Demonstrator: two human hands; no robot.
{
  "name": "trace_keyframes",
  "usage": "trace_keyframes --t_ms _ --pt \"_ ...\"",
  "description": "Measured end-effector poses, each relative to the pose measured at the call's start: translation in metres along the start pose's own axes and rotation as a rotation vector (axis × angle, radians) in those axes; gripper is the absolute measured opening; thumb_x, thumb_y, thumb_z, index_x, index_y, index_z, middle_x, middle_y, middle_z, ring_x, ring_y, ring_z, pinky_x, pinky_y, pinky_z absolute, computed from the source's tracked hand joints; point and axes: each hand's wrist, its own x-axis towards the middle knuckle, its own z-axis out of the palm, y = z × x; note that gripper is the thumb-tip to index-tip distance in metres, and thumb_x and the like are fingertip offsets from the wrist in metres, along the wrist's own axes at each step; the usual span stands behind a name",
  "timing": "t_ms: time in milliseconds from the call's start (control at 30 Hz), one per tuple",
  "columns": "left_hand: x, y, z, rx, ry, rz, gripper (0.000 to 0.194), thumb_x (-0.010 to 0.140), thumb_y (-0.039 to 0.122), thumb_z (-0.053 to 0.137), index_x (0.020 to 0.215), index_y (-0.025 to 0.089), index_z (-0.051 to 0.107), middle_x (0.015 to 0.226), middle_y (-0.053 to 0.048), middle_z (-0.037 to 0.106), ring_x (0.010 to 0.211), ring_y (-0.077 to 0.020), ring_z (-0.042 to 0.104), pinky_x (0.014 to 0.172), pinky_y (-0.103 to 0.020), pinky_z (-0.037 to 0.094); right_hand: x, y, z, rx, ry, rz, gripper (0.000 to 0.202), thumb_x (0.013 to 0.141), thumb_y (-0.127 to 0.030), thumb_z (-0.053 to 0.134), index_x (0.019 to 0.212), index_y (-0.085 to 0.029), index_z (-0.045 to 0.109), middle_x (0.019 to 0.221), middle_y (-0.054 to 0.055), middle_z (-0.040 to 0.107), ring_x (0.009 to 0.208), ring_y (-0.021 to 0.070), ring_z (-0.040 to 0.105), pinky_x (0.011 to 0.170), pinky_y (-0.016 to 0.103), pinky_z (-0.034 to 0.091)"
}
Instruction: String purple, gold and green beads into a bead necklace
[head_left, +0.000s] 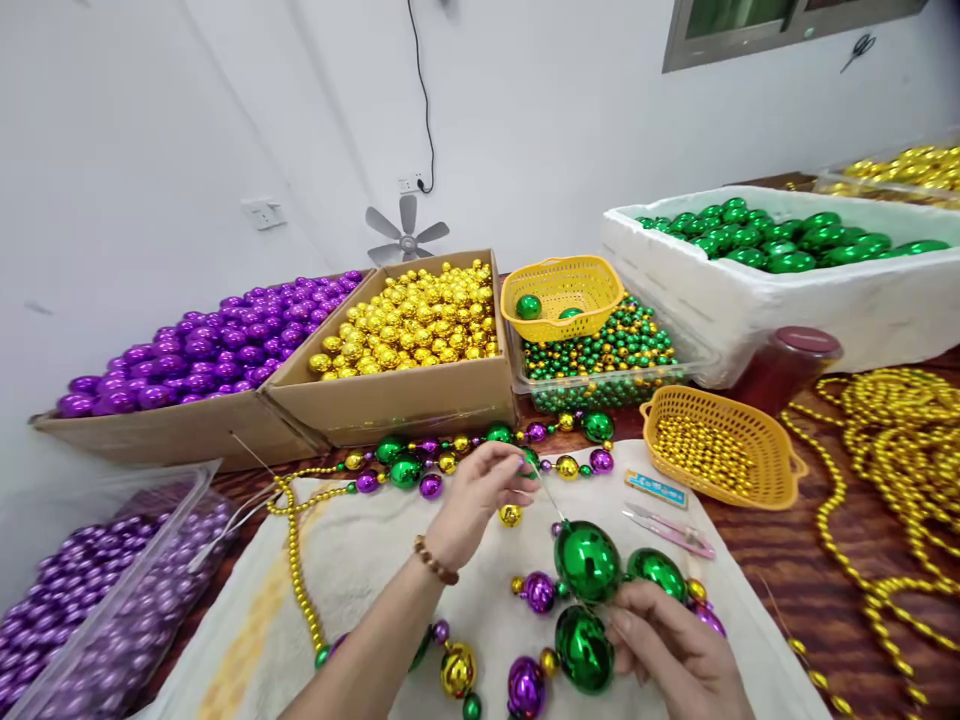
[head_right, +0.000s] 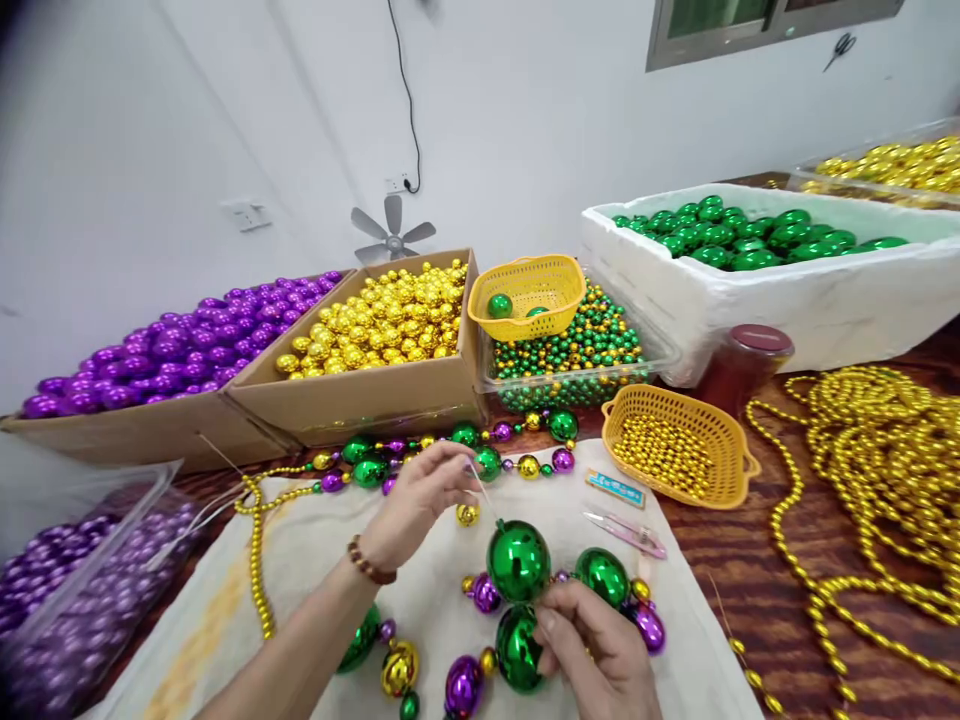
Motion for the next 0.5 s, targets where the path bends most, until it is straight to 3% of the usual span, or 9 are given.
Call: trace_keyframes --t_ms 67,133,267,500 --pt "-0.012 0.005 -0.012 -0.468 0.031 -0.090 0.022 0.094 0.031 0.052 0.109 0.017 0.059 0.102 -0.008 0.063 0.090 -0.0179 0.066 0.086 -0.035 0.052 0.002 -0.004 0.003 0.001 -0.028 -0.024 0.028 0.084 -0.044 0.065 0.071 -0.019 0.067 0.061 0.001 0.060 0.053 0.0141 0.056 0.051 0.022 0.042" --pt "-0.021 0.007 -0.019 -0.681 0.036 -0.127 0.022 0.093 0.027 0.054 0.111 0.016 0.062 0.102 -0.007 0.064 0.095 -0.0177 0.064 0.094 -0.038 0.048 0.004 -0.004 0.006 -0.021 -0.055 -0.040 0.028 0.085 -0.043 0.064 0.071 -0.019 0.067 0.063 0.001 0.060 0.052 0.0141 0.056 0.051 0.022 0.043" --pt "-0.031 0.008 -0.022 -0.832 0.063 -0.153 0.020 0.093 0.023 0.055 0.109 0.015 0.066 0.098 -0.007 0.066 0.093 -0.0179 0.065 0.097 -0.040 0.048 0.005 -0.001 0.008 -0.083 -0.103 -0.038 0.027 0.086 -0.043 0.063 0.076 -0.019 0.069 0.063 0.001 0.061 0.051 0.0136 0.057 0.050 0.022 0.043" --pt "-0.034 0.007 -0.023 -0.878 0.082 -0.160 0.021 0.092 0.023 0.056 0.108 0.014 0.067 0.094 -0.007 0.067 0.092 -0.0186 0.066 0.102 -0.046 0.045 0.006 -0.003 0.011 -0.107 -0.152 -0.064 0.027 0.088 -0.042 0.060 0.077 -0.018 0.069 0.062 0.000 0.059 0.049 0.0131 0.057 0.048 0.022 0.044"
